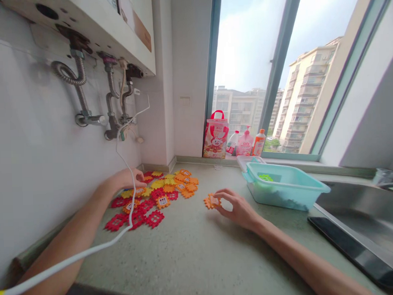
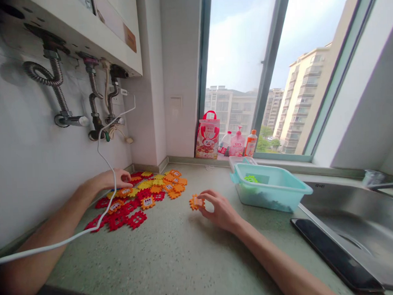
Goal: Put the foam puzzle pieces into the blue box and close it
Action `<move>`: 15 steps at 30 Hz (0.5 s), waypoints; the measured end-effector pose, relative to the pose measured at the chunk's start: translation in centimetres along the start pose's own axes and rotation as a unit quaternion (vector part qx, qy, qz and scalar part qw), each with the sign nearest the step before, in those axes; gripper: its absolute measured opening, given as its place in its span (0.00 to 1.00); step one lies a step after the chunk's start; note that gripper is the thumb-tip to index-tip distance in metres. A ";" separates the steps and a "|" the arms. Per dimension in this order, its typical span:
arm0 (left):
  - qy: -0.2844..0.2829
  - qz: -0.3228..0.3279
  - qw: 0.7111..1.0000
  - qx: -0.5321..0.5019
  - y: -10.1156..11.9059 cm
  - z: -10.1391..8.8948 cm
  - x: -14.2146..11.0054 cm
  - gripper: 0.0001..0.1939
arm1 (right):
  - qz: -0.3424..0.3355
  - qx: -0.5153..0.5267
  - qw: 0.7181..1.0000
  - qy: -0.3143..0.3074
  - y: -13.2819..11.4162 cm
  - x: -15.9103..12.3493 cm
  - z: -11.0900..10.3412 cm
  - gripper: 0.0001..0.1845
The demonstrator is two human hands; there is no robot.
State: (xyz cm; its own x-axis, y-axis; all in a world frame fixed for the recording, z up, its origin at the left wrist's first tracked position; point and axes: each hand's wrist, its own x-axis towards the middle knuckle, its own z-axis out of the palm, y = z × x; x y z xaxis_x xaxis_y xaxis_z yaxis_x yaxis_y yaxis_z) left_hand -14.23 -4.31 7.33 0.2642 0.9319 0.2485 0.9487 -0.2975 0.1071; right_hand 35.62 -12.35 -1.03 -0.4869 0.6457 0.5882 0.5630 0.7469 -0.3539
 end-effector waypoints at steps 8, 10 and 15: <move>-0.121 -0.073 0.990 -0.012 0.4 -0.1 -0.9 0.17 | 0.030 -0.017 0.997 -0.071 1.6 0.3 1.2 0.15; -0.130 -0.077 0.989 -0.012 0.7 -0.2 -1.0 0.15 | 0.034 -0.023 0.995 -0.088 1.3 0.3 1.1 0.14; -0.102 -0.075 0.992 -0.006 1.4 -0.7 -0.9 0.15 | 0.026 -0.006 0.994 -0.110 0.6 0.6 0.7 0.11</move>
State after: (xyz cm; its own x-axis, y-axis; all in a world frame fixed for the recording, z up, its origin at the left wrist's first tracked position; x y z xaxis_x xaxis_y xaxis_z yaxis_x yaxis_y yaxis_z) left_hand -13.29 -5.73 7.96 0.1508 0.9881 0.0286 0.9782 -0.1534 0.1398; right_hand 35.17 -11.40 -1.34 -0.5903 0.7030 0.3967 0.5983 0.7110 -0.3695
